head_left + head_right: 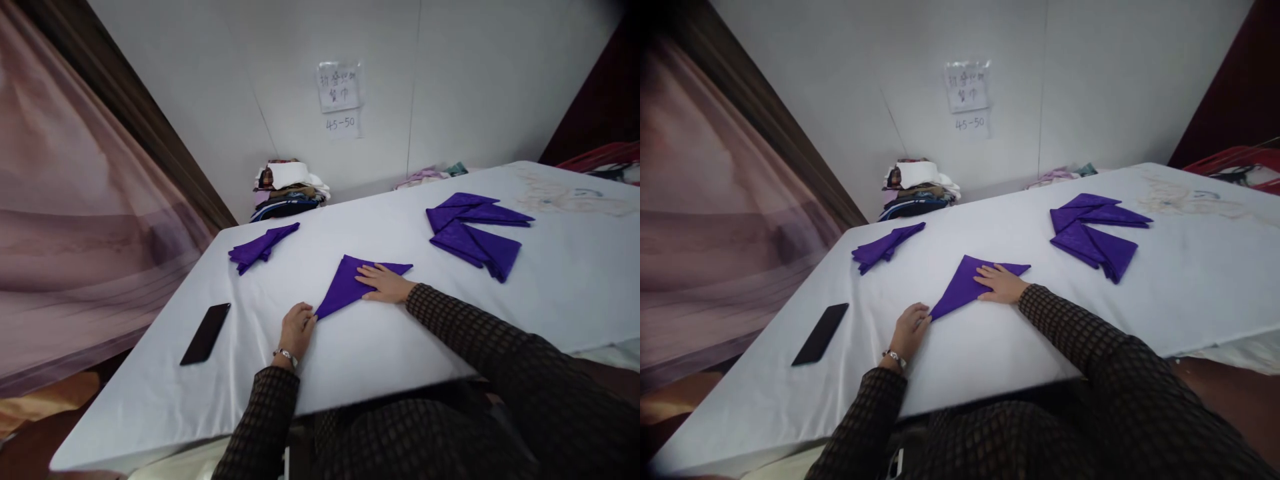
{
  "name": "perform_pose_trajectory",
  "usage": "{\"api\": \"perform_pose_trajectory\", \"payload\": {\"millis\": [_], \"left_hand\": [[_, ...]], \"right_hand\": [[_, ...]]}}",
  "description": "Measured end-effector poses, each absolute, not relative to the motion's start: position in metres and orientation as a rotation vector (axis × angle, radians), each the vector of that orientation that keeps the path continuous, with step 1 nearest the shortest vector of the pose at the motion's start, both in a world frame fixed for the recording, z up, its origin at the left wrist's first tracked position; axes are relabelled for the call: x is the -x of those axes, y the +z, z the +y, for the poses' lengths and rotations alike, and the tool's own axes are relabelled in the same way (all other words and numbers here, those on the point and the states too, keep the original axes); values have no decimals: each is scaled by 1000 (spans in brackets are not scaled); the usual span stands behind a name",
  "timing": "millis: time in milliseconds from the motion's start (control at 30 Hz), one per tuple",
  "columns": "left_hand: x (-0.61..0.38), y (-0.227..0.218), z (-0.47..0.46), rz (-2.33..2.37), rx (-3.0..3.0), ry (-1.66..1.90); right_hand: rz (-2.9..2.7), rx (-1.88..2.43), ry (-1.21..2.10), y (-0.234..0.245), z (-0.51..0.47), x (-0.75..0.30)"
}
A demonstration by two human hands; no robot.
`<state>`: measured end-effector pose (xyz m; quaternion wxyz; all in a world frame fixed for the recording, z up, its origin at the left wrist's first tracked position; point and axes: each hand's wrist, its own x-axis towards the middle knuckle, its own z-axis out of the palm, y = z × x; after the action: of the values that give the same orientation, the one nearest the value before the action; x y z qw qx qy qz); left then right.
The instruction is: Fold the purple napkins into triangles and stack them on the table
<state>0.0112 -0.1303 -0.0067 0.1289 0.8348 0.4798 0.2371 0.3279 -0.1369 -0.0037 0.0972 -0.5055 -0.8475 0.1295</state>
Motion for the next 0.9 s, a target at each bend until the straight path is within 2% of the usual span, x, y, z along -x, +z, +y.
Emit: {"api": "perform_pose_trajectory", "payload": {"millis": [367, 600, 733, 800, 900], "left_hand": [[-30, 5, -151, 1679, -2584, 525], [-28, 12, -150, 1791, -2510, 630], [-53, 20, -146, 1386, -2665, 696], [-67, 19, -144, 1154, -2756, 545], [-78, 10, -141, 1110, -2751, 251]], "right_hand": [[-2531, 1469, 394, -1, -139, -328], [-2536, 1430, 420, -2, -138, -330], [-2543, 1439, 430, -2, -138, -330], [-2545, 1435, 432, -2, -138, -330], [-2529, 1410, 439, -3, -138, -331]]}}
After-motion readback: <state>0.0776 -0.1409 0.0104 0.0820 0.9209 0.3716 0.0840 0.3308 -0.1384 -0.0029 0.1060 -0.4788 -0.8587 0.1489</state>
